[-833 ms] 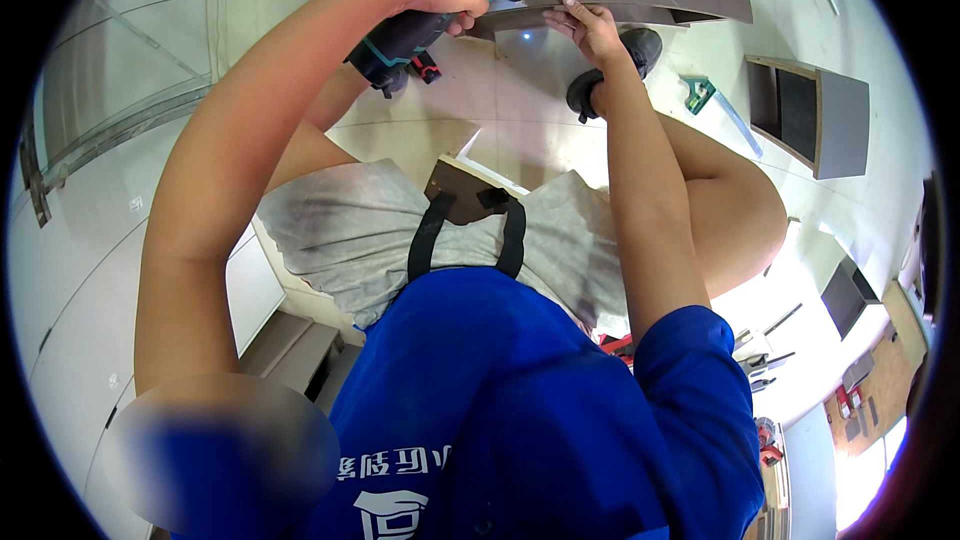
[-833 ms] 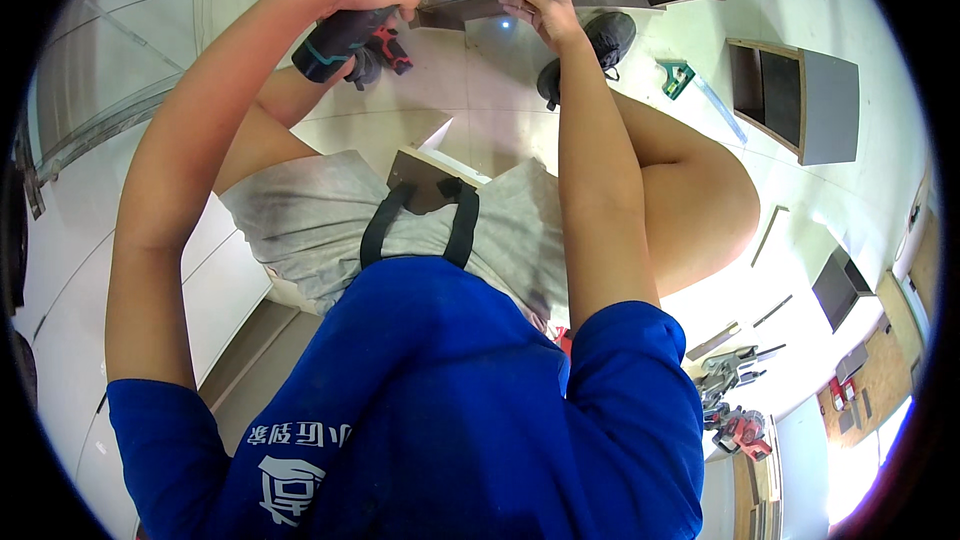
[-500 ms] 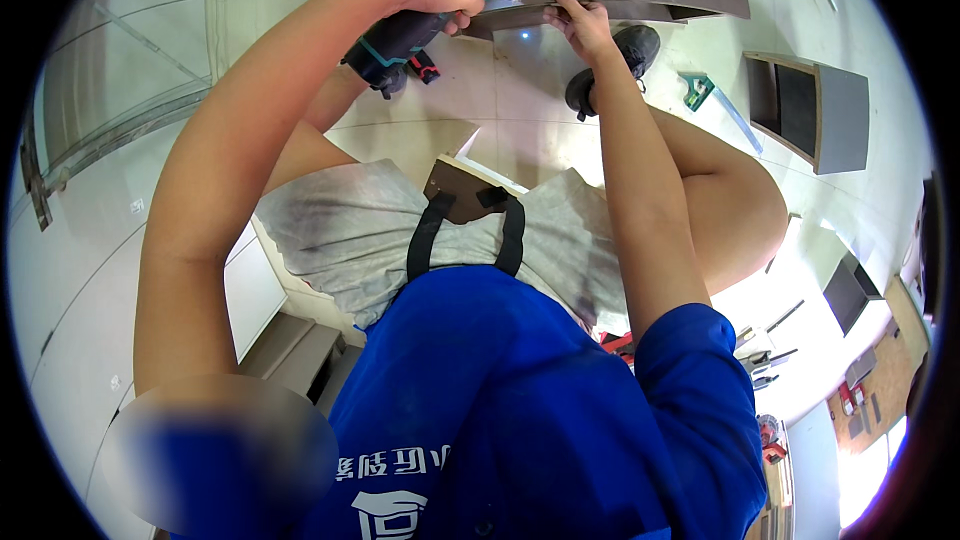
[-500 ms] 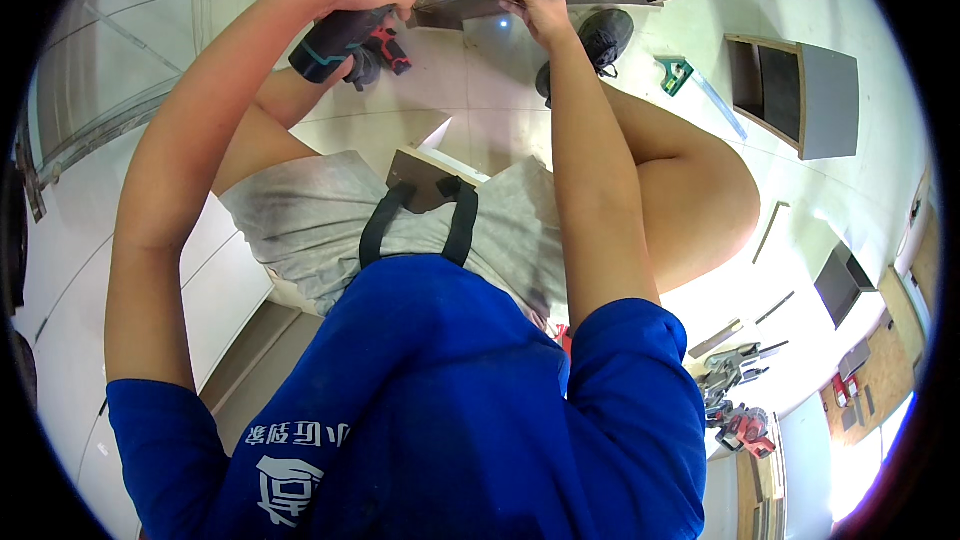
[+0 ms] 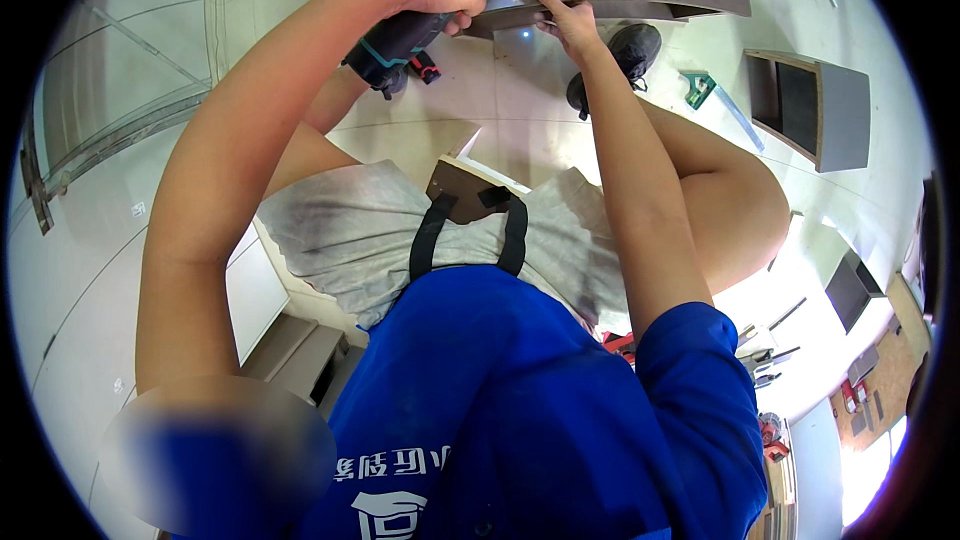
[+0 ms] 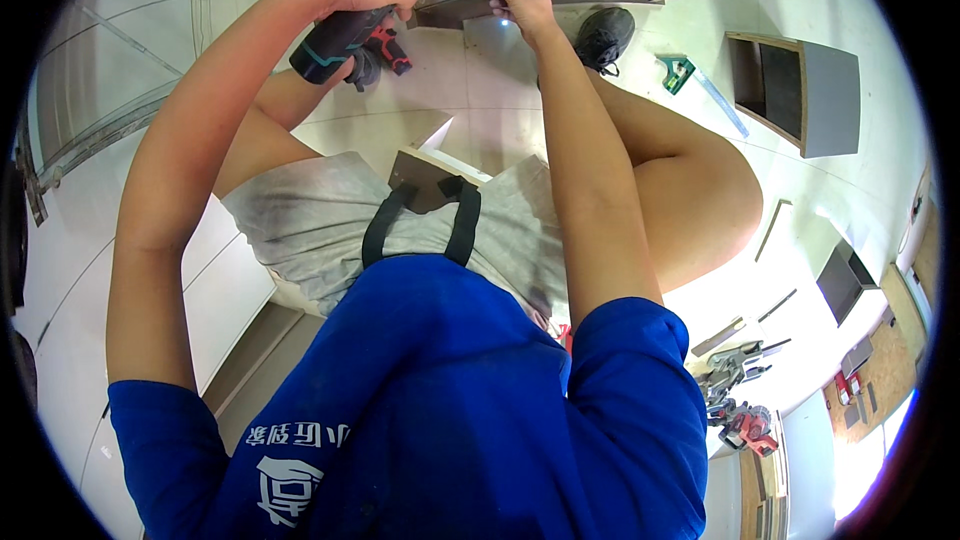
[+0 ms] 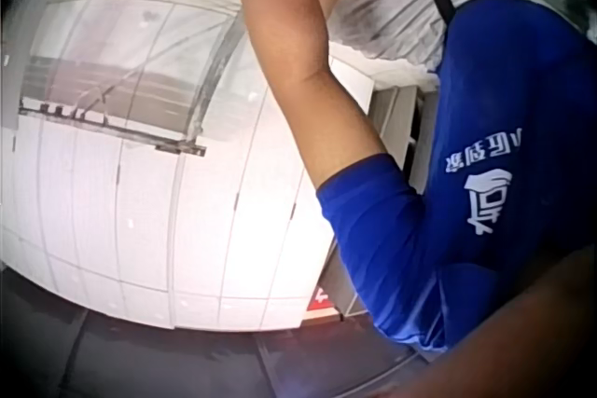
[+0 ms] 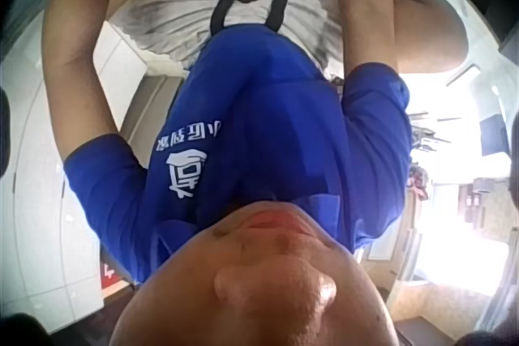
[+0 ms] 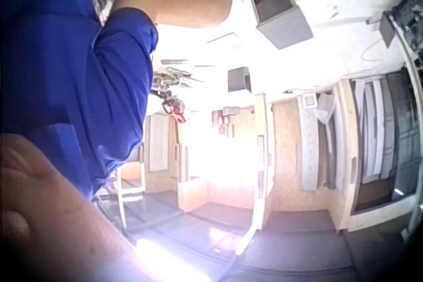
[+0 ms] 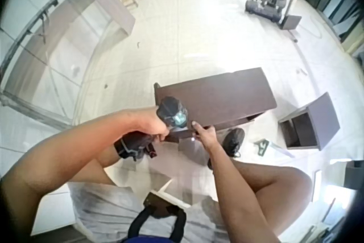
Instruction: The person uses a cordless drill to drive screws into a wooden furniture panel while sitting on the floor. They reposition the panel and continue fastening screws to assemble the piece.
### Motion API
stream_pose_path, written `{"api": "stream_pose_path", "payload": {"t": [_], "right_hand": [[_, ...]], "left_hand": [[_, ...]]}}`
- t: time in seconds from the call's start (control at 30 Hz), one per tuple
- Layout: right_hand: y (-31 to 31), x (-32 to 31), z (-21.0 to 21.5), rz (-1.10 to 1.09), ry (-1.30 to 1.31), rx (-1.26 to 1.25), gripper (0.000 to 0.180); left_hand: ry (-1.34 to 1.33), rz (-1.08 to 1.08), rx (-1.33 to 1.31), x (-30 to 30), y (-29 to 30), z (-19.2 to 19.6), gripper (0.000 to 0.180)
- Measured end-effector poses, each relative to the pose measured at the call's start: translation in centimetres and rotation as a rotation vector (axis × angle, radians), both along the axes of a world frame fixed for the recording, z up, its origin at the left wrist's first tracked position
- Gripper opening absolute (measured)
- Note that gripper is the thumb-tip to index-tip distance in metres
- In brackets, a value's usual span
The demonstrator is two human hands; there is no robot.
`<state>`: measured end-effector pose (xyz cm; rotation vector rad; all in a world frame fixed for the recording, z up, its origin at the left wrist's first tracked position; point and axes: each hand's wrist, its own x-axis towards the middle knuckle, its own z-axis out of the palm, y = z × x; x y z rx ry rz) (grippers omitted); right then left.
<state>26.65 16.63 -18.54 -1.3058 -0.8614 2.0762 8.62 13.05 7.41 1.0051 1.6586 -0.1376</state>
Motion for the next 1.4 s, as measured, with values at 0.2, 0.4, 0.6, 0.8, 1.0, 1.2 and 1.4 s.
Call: {"api": "stream_pose_path", "payload": {"t": [0.2,0.4,0.6,0.8,1.0,1.2,1.4], "right_hand": [[-0.2,0.0,-1.2,0.019,-0.027,0.033,0.038],[-0.4,-0.3,-0.3,-0.023,0.103,-0.016,0.037],[-0.5,-0.1,0.0,-0.006,0.149,-0.015,0.038],[-0.1,0.0,-0.4,0.020,0.181,-0.048,0.037],[-0.1,-0.1,-0.7,0.011,0.259,-0.050,0.036],[0.3,0.1,-1.1,0.030,0.300,-0.081,0.034],[0.2,0.2,-1.3,0.037,0.292,-0.067,0.026]], "left_hand": [[-0.049,-0.025,0.068,-1.4,0.6,-4.5,0.007],[-0.018,0.005,0.053,-1.6,0.3,-4.0,0.007],[-0.014,-0.023,0.023,-1.6,0.7,-2.9,0.006],[0.069,-0.143,0.194,-0.7,-0.2,-3.3,0.006],[0.008,-0.058,0.136,-0.7,-0.3,-3.3,0.005],[-0.038,0.007,0.071,-1.2,0.2,-3.9,0.004],[0.010,0.002,0.050,-0.7,0.5,-3.5,0.004]]}}
